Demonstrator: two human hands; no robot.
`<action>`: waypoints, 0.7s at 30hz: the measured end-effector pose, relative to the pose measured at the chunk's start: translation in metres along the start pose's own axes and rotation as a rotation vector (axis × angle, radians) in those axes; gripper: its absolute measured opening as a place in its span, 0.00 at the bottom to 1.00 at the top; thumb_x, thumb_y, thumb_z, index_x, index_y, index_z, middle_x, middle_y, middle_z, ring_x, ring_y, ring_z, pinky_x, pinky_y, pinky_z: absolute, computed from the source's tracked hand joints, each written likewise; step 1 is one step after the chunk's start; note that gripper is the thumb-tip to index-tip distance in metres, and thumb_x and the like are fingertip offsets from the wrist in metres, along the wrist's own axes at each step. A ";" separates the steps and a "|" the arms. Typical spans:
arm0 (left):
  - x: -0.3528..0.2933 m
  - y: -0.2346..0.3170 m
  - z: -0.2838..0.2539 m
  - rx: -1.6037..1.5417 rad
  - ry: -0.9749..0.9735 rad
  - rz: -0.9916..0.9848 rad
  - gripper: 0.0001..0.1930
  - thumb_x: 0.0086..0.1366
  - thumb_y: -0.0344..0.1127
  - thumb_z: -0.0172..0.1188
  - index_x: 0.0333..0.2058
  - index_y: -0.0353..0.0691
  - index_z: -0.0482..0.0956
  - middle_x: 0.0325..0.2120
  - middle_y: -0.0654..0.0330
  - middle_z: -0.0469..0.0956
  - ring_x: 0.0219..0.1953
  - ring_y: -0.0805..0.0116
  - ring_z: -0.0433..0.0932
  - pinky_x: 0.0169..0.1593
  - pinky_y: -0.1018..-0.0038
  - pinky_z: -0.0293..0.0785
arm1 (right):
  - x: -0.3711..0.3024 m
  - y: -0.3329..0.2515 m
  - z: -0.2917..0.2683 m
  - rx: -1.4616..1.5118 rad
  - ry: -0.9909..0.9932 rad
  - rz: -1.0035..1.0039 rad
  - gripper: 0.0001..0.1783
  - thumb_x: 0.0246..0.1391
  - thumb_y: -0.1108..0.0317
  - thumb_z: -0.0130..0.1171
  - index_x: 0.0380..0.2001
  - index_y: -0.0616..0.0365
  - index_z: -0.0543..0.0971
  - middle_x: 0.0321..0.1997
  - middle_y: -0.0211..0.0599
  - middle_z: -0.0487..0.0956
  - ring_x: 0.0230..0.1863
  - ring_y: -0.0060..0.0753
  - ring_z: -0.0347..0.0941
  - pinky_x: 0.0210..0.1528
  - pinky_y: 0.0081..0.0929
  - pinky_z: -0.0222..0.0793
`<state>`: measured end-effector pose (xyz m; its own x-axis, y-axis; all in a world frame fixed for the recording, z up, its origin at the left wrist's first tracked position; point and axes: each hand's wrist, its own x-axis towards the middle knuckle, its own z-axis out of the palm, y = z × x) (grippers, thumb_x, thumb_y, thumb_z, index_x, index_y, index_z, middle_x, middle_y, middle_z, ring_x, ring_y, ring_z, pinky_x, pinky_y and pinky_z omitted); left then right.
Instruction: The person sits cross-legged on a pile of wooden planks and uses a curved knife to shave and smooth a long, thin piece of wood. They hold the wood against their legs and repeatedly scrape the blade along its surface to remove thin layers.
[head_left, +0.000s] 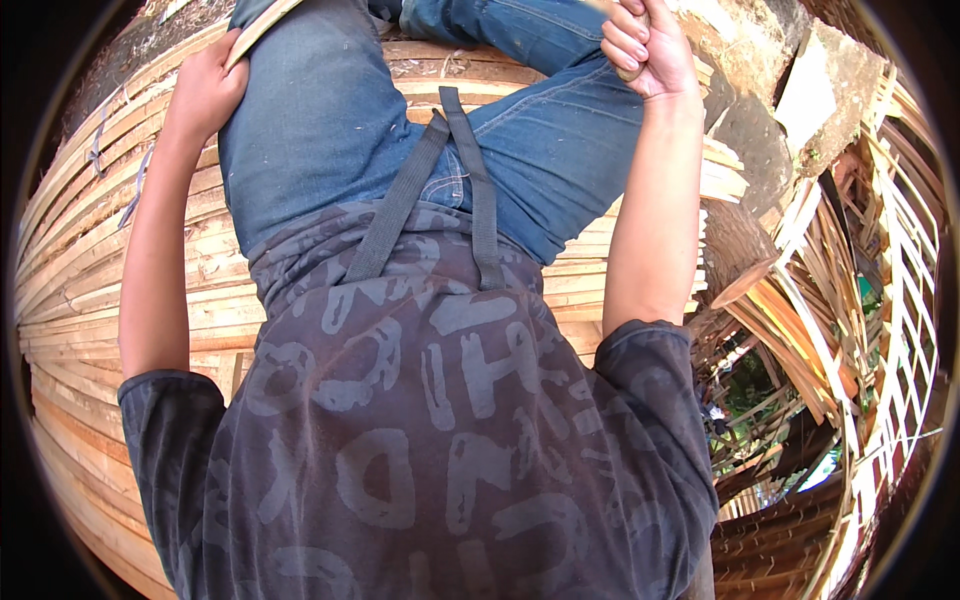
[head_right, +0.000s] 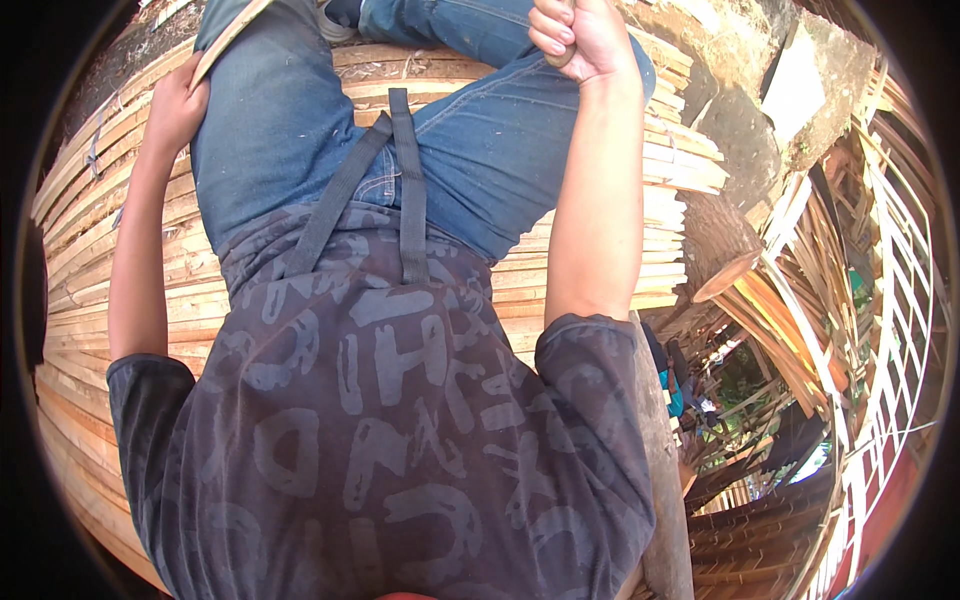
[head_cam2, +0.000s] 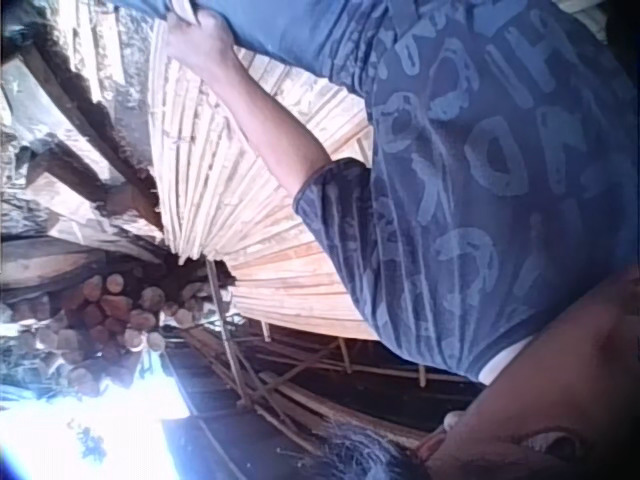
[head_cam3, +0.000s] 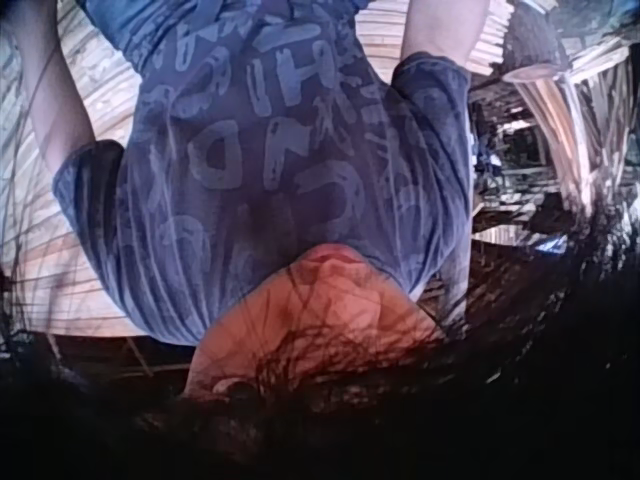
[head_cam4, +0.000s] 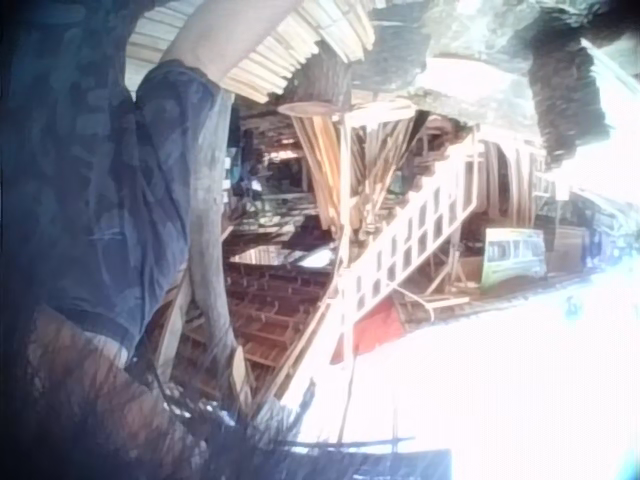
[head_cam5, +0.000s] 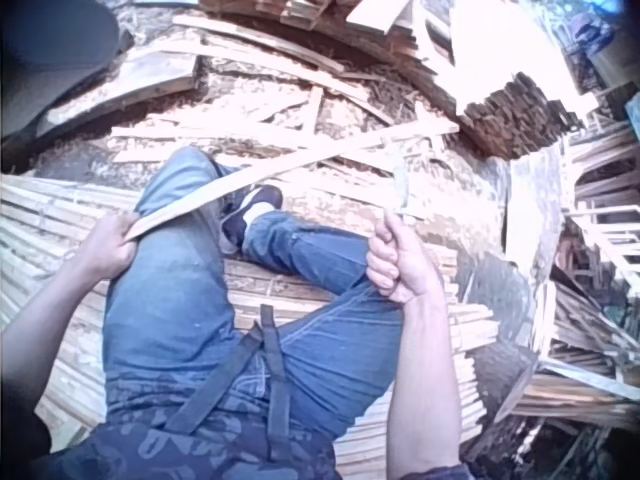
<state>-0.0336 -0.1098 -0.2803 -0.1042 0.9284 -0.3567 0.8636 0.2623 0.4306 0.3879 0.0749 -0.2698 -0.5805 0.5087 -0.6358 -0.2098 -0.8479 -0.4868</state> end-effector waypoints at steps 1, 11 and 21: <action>-0.002 -0.001 0.001 -0.011 0.036 0.005 0.15 0.55 0.35 0.47 0.39 0.34 0.73 0.26 0.37 0.74 0.32 0.38 0.74 0.37 0.56 0.70 | -0.001 0.000 -0.001 0.001 -0.005 0.020 0.20 0.66 0.49 0.42 0.23 0.46 0.64 0.10 0.19 0.55 0.06 0.14 0.49 0.06 0.14 0.45; -0.004 0.011 0.001 -0.069 0.087 0.038 0.11 0.54 0.33 0.46 0.33 0.33 0.70 0.22 0.37 0.71 0.29 0.37 0.72 0.34 0.56 0.68 | 0.012 0.029 0.045 -0.063 0.336 -0.254 0.19 0.62 0.50 0.51 0.24 0.48 0.63 0.11 0.19 0.55 0.07 0.14 0.49 0.06 0.14 0.45; -0.004 0.005 0.004 -0.103 0.096 0.046 0.09 0.53 0.32 0.46 0.31 0.32 0.69 0.21 0.38 0.71 0.28 0.37 0.72 0.33 0.55 0.67 | 0.025 0.043 0.040 0.120 0.550 -0.582 0.18 0.62 0.54 0.53 0.24 0.53 0.65 0.14 0.23 0.60 0.11 0.18 0.54 0.12 0.19 0.52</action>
<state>-0.0267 -0.1135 -0.2795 -0.1164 0.9596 -0.2562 0.8137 0.2401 0.5294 0.3330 0.0454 -0.2825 0.1109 0.8474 -0.5192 -0.4601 -0.4193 -0.7826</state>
